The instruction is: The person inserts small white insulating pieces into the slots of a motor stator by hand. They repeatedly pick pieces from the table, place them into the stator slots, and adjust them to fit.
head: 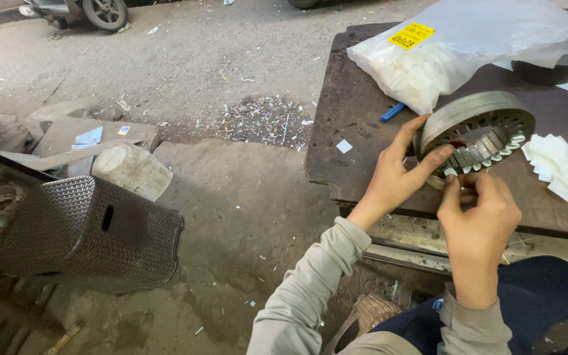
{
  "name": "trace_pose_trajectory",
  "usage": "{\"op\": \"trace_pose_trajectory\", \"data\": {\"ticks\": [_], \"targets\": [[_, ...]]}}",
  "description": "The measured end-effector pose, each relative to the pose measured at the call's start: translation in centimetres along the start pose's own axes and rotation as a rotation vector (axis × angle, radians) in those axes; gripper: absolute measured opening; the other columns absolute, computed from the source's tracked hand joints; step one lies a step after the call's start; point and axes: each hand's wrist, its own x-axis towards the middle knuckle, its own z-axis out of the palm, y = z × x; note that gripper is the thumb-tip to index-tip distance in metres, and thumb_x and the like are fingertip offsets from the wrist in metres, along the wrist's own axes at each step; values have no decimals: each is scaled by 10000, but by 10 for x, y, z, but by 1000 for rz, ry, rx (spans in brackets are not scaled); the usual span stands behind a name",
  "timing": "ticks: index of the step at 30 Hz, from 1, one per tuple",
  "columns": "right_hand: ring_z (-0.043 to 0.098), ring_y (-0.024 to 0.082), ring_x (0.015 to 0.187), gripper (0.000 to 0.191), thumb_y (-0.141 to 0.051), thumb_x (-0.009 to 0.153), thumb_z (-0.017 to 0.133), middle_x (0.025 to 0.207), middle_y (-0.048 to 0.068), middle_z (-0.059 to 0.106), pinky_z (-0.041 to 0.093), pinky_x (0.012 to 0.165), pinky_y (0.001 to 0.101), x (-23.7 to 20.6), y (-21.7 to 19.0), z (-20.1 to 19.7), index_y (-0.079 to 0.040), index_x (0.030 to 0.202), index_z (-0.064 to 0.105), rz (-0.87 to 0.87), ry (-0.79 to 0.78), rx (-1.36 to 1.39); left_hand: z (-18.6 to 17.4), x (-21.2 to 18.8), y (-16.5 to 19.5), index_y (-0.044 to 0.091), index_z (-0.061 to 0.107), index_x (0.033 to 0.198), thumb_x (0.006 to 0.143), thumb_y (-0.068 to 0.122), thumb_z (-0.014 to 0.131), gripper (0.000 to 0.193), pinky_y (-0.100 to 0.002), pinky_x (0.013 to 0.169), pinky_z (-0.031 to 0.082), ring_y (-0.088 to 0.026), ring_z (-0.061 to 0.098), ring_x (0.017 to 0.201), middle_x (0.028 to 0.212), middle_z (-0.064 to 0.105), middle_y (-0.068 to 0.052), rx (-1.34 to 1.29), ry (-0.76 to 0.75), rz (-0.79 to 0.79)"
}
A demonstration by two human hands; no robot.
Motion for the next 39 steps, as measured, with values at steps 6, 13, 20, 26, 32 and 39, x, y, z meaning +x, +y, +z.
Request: {"op": "trace_pose_trajectory", "data": {"ticks": [6,13,20,26,32,39], "targets": [[665,210,719,141,-36,1038,763,899,134,674,510,670,315,7,0,3,55,966,683,-16,-3,-13,3,-1,1,20,504,1508,943,361,743,702,-354,996,559,-230,693,1168,1219,707,-198,31,-2,-9],[635,227,825,227,-52,899,842,1038,149,634,516,751,328,4,4,-20,49,1051,706,-87,-20,-20,2,-2,-5,69,378,1559,895,360,728,804,-504,1136,440,-404,605,1282,1370,607,-245,383,-8,124],[668,150,890,178,-45,1010,825,1142,110,674,546,808,262,-5,24,-19,34,1107,698,-39,-49,90,3,-3,-4,92,360,1575,888,334,712,809,-518,1135,453,-407,621,1257,1328,624,-254,367,-6,112],[687,148,908,185,-52,1017,828,1150,109,682,559,821,254,-7,30,-17,34,1110,694,-17,-24,135,0,-4,-3,76,304,1599,820,341,764,943,-530,1150,428,-445,579,1344,1435,570,-281,383,-66,118],[664,162,845,181,-27,995,830,1080,108,642,543,783,273,-10,26,-16,34,1107,701,-27,12,32,-4,-8,3,65,220,1662,806,381,798,1080,-540,1200,389,-473,507,1424,1489,477,-310,376,-138,90],[651,166,813,182,-59,1019,843,1051,106,637,531,755,285,-4,15,-26,41,1071,700,-20,-10,59,-2,-8,6,63,203,1667,752,392,803,1143,-527,1207,399,-463,503,1429,1512,467,-306,377,-133,65]]}}
